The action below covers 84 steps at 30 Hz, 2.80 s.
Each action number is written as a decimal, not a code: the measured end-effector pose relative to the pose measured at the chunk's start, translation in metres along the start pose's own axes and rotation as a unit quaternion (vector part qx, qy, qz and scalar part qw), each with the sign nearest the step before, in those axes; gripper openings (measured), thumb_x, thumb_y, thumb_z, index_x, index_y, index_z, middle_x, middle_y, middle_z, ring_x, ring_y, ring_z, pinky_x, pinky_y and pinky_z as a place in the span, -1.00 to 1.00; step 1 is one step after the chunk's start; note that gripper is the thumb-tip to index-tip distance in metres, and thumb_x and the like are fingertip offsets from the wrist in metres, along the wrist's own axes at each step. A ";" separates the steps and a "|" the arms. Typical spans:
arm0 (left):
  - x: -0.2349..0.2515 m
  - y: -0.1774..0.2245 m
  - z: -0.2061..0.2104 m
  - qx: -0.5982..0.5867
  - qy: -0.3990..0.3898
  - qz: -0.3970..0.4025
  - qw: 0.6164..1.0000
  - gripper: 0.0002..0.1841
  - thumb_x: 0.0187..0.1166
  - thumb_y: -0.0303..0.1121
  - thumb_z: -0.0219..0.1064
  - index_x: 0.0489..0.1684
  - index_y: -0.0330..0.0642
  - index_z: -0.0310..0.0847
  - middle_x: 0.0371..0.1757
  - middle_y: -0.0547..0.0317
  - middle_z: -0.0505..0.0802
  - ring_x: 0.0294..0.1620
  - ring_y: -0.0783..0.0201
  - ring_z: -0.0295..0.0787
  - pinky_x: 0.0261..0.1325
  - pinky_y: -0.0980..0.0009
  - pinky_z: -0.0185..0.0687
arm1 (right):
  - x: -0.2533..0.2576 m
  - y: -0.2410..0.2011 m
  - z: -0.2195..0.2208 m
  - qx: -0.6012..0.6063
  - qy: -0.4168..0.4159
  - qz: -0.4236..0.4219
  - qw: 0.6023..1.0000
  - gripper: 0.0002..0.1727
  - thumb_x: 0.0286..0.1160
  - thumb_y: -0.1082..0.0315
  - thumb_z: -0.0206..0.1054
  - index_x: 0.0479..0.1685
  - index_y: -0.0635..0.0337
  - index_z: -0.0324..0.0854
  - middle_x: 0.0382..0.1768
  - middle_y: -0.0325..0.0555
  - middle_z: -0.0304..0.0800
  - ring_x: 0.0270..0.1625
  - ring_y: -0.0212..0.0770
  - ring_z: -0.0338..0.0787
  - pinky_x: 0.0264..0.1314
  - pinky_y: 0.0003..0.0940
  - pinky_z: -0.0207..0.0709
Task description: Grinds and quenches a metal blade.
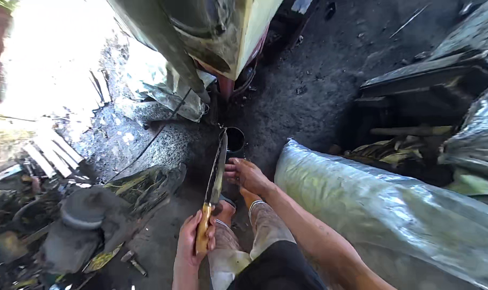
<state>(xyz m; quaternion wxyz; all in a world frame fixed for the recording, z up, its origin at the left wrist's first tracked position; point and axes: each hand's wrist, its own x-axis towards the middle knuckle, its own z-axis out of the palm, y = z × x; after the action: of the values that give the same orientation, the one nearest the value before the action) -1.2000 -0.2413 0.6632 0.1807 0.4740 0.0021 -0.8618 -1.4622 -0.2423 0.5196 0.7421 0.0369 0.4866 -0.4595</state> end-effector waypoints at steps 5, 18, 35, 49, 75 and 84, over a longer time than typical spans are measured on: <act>-0.086 -0.027 -0.020 0.029 -0.019 -0.003 0.999 -0.54 0.68 -0.15 0.09 0.35 -0.30 0.58 -0.26 -0.03 0.78 -0.59 0.23 0.73 -0.67 0.35 0.70 | -0.084 -0.011 0.088 -0.096 -0.043 -0.085 0.991 -0.59 0.73 0.23 0.30 0.41 0.27 0.51 -0.03 0.02 0.83 -0.13 -0.13 0.87 0.00 -0.16 0.84; -0.222 -0.057 -0.048 0.066 -0.316 0.023 0.946 -0.38 0.64 0.32 0.16 0.07 -0.12 0.66 -0.51 0.17 0.72 -0.72 0.31 0.64 -0.71 0.43 0.62 | -0.230 0.019 0.248 -0.140 -0.113 -0.189 0.965 -0.34 0.59 0.26 0.46 0.61 0.18 0.28 -0.05 0.05 0.81 -0.18 -0.11 0.85 -0.11 -0.19 0.80; -0.355 -0.085 0.029 0.096 -0.206 0.330 0.916 -0.57 0.64 -0.20 0.31 0.31 -0.34 0.47 -0.34 -0.05 0.75 -0.54 0.10 0.77 -0.49 0.10 0.84 | -0.247 0.063 0.306 0.063 -0.268 -0.016 0.961 -0.52 0.91 0.03 -0.13 -0.15 0.11 0.62 -0.45 -0.13 0.72 -0.51 -0.26 0.75 -0.45 -0.40 0.72; -0.367 -0.072 0.039 0.102 -0.168 0.371 0.908 -0.58 0.70 -0.15 0.28 0.20 -0.40 0.51 -0.37 -0.05 0.74 -0.57 0.11 0.76 -0.45 0.10 0.87 | -0.246 0.063 0.323 0.020 -0.277 -0.027 0.960 -0.55 0.88 -0.04 -0.05 -0.14 0.04 0.65 -0.38 -0.18 0.75 -0.42 -0.29 0.79 -0.37 -0.41 0.76; -0.375 -0.040 0.053 0.008 -0.206 0.372 0.905 -0.52 0.80 -0.01 0.14 0.03 -0.38 0.58 -0.28 -0.20 0.81 -0.43 0.05 0.87 -0.26 0.14 0.93 | -0.221 0.056 0.332 0.021 -0.351 -0.056 0.934 -0.55 0.84 -0.13 0.00 0.05 -0.02 0.66 -0.34 -0.24 0.80 -0.32 -0.35 0.82 -0.21 -0.45 0.74; -0.379 -0.032 0.053 -0.006 -0.197 0.385 0.902 -0.53 0.81 -0.02 0.15 -0.01 -0.37 0.58 -0.31 -0.18 0.79 -0.47 0.06 0.85 -0.30 0.15 0.92 | -0.217 0.060 0.346 0.021 -0.343 -0.044 0.938 -0.54 0.86 -0.15 -0.06 0.02 -0.03 0.61 -0.37 -0.24 0.75 -0.36 -0.36 0.80 -0.25 -0.46 0.73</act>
<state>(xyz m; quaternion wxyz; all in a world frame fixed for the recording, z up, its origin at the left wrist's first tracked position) -1.0691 -0.1037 0.9968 0.4980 0.2575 -0.2112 -0.8007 -1.2033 -0.2413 0.8415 0.8420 -0.1289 0.1937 -0.4867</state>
